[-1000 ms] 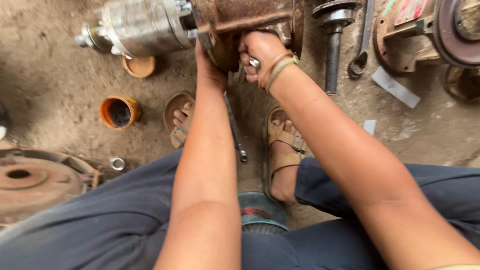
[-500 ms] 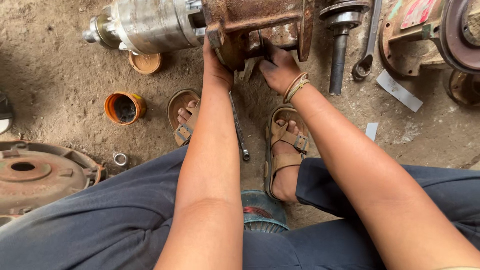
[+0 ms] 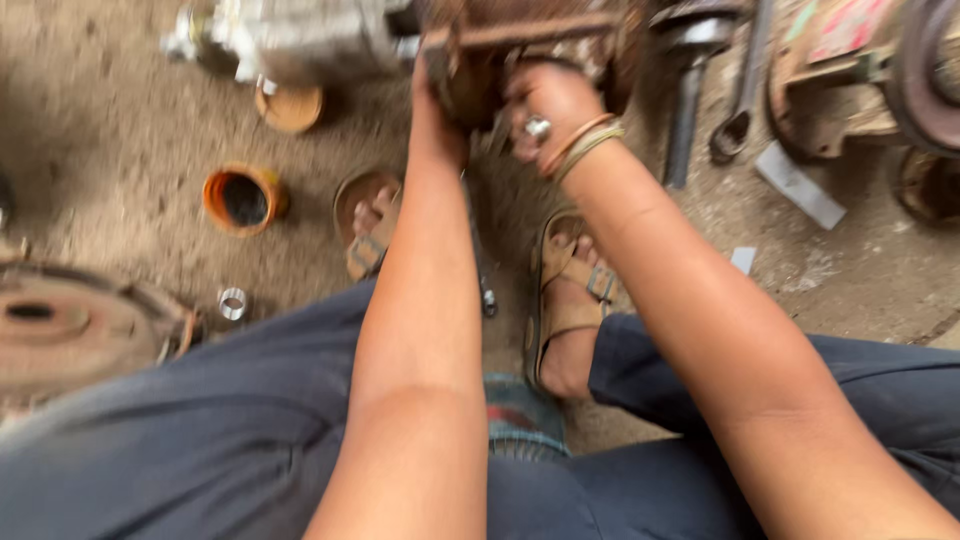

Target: The person sits on the ground working on a rusty pump-motor assembly, using a spanner to loosen and tighten bolts on the housing while steadying the unit with the other hand, occasionally repositioning the assembly on the floor.

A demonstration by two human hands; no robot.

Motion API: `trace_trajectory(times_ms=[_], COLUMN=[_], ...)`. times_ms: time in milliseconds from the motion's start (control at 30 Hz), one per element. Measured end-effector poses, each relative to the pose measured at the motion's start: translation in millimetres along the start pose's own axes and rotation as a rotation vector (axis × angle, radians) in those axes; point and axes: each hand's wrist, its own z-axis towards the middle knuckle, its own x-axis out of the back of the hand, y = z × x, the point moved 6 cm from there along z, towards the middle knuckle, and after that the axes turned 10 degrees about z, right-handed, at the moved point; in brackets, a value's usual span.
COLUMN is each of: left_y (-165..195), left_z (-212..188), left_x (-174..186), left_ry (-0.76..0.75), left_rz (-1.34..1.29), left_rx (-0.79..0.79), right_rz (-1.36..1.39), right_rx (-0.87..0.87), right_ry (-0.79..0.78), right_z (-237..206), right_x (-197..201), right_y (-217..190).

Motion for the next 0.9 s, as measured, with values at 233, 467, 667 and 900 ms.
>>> trace_trajectory(times_ms=[233, 467, 667, 900], left_y=[4.9, 6.5, 2.0, 11.7], left_z=[-4.4, -2.0, 5.4, -3.1], left_x=[-15.0, -16.1, -18.8, -33.4], left_ry=[-0.204, -0.166, -0.226, -0.141], left_rz=[0.032, 0.045, 0.010, 0.008], left_rx=[-0.088, -0.073, -0.072, -0.124], right_rz=[-0.278, -1.005, -1.524, -0.887], right_rx=[0.945, 1.174, 1.202, 0.801], right_ry=[0.101, -0.046, -0.185, -0.026], right_z=[-44.1, -35.1, -15.6, 25.1], right_x=[-11.8, -3.2, -12.2, 22.5], right_y=[-23.5, -46.9, -30.8, 3.4])
